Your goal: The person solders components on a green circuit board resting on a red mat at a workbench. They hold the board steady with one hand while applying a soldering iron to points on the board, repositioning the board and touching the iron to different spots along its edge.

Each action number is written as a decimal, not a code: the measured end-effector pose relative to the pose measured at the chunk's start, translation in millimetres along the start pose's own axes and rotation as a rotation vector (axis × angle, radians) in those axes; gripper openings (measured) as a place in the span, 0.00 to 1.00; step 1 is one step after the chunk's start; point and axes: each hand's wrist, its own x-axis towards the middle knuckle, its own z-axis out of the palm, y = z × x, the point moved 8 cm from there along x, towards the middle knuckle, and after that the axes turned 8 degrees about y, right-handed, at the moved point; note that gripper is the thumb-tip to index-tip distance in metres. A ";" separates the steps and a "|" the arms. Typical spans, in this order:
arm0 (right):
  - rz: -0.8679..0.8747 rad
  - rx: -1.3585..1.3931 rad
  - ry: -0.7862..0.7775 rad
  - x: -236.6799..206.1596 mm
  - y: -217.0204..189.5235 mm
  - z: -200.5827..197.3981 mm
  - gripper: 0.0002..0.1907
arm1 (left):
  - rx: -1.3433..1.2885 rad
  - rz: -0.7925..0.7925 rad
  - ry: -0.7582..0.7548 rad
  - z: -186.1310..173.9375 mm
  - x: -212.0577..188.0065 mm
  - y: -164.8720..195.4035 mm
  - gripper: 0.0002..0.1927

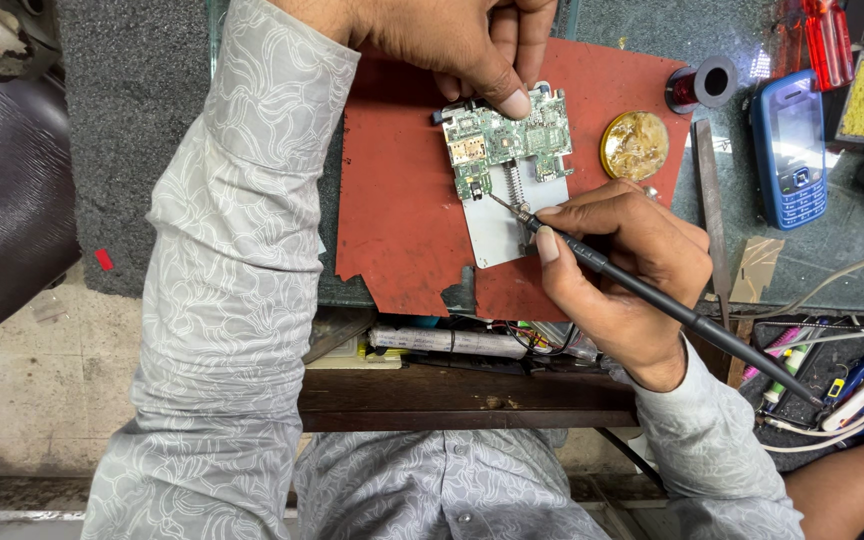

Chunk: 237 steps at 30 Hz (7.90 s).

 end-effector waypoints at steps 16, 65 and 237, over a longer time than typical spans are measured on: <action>0.088 0.022 0.012 -1.7 6.3 0.4 0.07 | 0.006 0.016 -0.001 -0.2 0.8 0.1 0.11; 0.212 0.256 0.243 -18.0 29.6 -16.6 0.06 | -0.003 0.008 -0.013 1.9 0.4 -0.4 0.13; -0.088 -0.191 0.152 -1.0 -11.2 -4.7 0.08 | 0.168 -0.009 -0.098 5.8 -9.8 33.0 0.09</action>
